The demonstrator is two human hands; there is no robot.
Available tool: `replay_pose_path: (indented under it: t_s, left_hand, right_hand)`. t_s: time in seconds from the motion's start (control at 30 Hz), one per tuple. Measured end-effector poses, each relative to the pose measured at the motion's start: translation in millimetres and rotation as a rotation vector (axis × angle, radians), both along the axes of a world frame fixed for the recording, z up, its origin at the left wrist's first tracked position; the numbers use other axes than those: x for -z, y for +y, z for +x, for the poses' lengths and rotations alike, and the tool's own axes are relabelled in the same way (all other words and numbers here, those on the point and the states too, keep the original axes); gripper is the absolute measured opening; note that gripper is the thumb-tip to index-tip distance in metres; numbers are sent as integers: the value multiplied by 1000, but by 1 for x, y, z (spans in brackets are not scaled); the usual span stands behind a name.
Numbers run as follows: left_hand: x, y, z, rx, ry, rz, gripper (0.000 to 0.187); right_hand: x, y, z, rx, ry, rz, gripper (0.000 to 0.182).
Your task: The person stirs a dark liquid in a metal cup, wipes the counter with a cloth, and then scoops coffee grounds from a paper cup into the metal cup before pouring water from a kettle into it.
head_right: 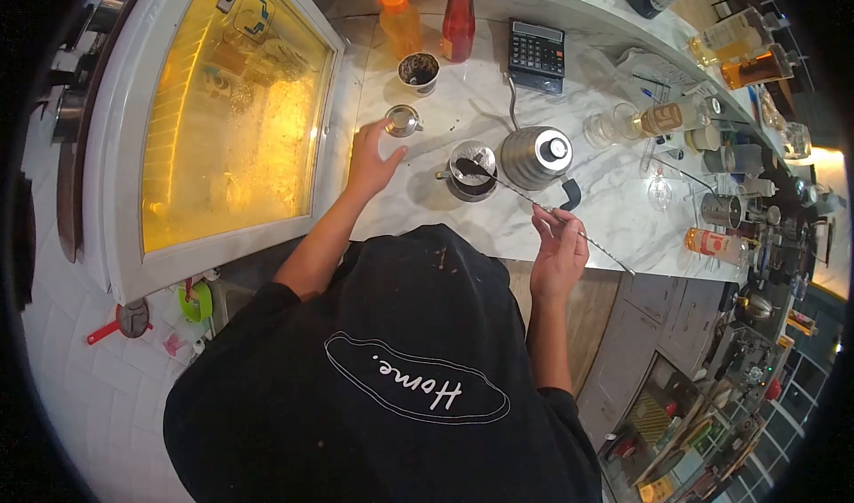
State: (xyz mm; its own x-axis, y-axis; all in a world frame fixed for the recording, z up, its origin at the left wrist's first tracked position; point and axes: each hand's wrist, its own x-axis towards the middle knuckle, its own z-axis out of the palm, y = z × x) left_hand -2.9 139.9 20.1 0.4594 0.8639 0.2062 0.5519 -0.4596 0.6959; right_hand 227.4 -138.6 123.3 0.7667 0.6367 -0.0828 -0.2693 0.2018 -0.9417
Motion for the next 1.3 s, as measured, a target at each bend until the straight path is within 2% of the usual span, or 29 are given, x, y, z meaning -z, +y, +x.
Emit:
replay_pose_path:
  t_s: [0.13,0.33,0.5,0.7,0.93,1.13,1.27,1.3]
  left_hand:
    - [-5,22,17,-39,280,-30,82]
    - [-2,42,32,168,428,38,88]
    - [-8,32,20,261,463,-11,80]
    - [-12,13,-17,185,402,-35,76]
    - [-5,-48,-53,38,335,4,78]
    - [2,-100,-62,83,223,53,70]
    - [6,-127,-67,145,196,73,74]
    - [4,-132,-68,163,198,73,83]
  right_hand:
    - [-9,9,4,-26,23,27,36]
    - [-17,16,9,-25,36,68,36]
    - [-18,10,3,-17,20,75,36]
    - [-19,-5,-9,-11,44,61,37]
    - [-11,-17,-11,-19,43,63,37]
    - [-12,-10,-6,-32,58,52,37]
    - [-8,-6,1,-49,65,57,37]
    - [-7,-4,3,-54,63,59,36]
